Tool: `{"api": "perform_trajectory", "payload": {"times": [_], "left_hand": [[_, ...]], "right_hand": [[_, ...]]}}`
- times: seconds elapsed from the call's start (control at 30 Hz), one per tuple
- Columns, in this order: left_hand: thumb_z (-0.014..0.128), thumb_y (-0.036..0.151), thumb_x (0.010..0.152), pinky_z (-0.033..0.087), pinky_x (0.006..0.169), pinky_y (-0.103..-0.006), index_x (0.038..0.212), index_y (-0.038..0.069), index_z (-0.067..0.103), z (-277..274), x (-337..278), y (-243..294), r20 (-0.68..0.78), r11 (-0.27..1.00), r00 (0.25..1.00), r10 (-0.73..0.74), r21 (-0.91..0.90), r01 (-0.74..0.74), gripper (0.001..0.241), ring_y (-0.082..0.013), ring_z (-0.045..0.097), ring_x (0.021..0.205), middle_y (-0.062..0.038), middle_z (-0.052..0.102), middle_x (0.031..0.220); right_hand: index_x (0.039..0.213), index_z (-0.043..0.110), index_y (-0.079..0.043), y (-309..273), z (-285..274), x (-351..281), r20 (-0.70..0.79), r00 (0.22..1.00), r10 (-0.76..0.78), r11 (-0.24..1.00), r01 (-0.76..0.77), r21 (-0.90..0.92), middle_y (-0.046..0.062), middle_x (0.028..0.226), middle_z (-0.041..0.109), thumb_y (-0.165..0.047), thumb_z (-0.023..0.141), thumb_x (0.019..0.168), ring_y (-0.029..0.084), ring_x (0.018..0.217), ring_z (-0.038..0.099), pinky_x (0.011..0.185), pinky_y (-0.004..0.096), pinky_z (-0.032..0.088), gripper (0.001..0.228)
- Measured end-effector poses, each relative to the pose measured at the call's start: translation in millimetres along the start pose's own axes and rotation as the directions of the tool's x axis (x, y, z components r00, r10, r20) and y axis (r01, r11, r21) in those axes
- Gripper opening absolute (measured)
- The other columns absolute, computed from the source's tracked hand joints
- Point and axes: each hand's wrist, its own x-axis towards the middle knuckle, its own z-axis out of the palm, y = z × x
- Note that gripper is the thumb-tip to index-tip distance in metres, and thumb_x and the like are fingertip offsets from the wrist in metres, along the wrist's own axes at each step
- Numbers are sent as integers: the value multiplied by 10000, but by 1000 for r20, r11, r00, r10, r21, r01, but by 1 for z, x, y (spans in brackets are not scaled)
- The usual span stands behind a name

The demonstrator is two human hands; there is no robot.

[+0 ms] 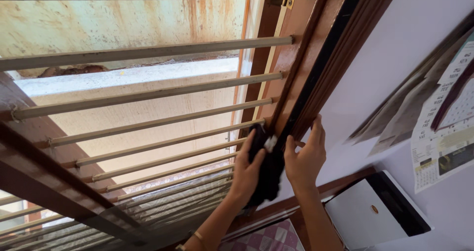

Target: The person wipes the wooden window frame and metal bars with a black cloth. They then remove a black mesh screen from the frame, wipe the frame again, and reattach the screen.

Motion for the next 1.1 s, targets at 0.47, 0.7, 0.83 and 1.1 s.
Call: {"api": "perform_trajectory", "payload": {"times": [0.47, 0.7, 0.83, 1.1], "left_hand": [[549, 115, 986, 584, 915, -319, 1537, 212, 474, -6, 71, 20, -17, 968, 968, -249, -39, 248, 564, -208, 673, 1095, -167, 633, 1400], [608, 53, 983, 529, 986, -310, 1574, 138, 414, 8, 16, 0, 50, 975, 991, 126, 181, -133, 628, -197, 627, 1201, -154, 592, 1442], [583, 87, 975, 567, 911, -334, 1555, 110, 442, -4, 59, 3, 25, 997, 997, -71, 46, 69, 597, -239, 670, 1090, -192, 660, 1351], [676, 40, 988, 452, 1065, -366, 1561, 22, 451, -11, 33, -19, 145, 800, 913, 382, 442, -406, 615, -259, 564, 1291, -224, 550, 1475]], "right_hand": [[1588, 228, 23, 12, -10, -2, 110, 994, 26, 997, -18, -75, 274, 1490, 474, -35, 699, 835, 383, 1230, 637, 811, 393, 641, 890], [1604, 215, 17, 14, -6, -3, 82, 996, -35, 990, 46, -133, 273, 1504, 480, -43, 718, 844, 385, 1236, 644, 896, 434, 597, 913], [1599, 199, 10, 14, -8, -3, 114, 993, -4, 992, 19, -125, 283, 1518, 455, -38, 702, 855, 393, 1239, 631, 834, 412, 626, 899], [1600, 214, -9, 16, -9, -3, 111, 994, -17, 994, 29, -101, 287, 1574, 402, -8, 674, 893, 371, 1167, 688, 737, 365, 643, 844]]}}
